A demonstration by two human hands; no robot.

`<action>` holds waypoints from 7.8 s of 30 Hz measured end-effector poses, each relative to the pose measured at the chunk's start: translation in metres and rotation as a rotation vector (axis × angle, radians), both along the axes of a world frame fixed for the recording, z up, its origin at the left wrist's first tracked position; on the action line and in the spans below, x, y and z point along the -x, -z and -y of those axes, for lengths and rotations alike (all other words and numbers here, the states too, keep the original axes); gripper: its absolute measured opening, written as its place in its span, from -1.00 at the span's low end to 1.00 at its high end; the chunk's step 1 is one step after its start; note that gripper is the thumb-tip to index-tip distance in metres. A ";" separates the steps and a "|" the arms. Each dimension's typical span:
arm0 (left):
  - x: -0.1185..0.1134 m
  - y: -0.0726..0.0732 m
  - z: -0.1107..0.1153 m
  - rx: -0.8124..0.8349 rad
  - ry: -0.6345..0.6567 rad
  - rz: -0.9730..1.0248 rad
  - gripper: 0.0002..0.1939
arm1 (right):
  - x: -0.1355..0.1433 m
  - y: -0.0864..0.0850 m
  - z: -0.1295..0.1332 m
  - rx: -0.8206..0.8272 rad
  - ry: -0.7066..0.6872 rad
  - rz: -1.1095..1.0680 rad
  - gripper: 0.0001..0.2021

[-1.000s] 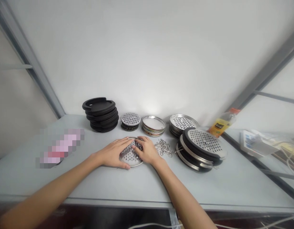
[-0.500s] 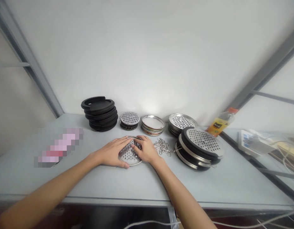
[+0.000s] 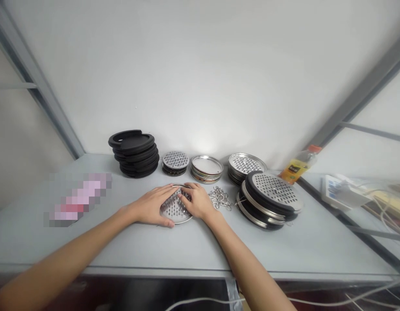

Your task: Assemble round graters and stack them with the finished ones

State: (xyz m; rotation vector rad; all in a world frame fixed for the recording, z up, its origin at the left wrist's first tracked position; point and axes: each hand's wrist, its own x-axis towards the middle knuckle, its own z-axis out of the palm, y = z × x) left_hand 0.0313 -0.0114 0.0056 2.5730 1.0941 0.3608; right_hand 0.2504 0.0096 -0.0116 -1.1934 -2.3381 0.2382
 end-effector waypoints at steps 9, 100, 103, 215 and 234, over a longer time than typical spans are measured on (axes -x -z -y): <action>-0.001 -0.002 0.001 0.028 -0.018 -0.015 0.22 | 0.000 -0.001 -0.002 -0.007 0.009 0.021 -0.62; 0.006 -0.003 0.000 0.022 0.055 0.061 0.17 | -0.006 -0.001 -0.005 -0.014 0.126 -0.215 -0.72; 0.008 -0.004 0.000 0.024 0.042 0.075 0.18 | -0.008 -0.003 -0.005 -0.007 0.119 -0.215 -0.75; 0.019 -0.012 0.001 0.030 0.041 -0.004 0.02 | -0.002 -0.013 0.004 0.112 0.091 -0.275 -0.83; 0.022 -0.012 0.002 0.075 0.032 -0.010 0.10 | -0.071 -0.082 -0.076 -0.150 0.877 0.411 -0.65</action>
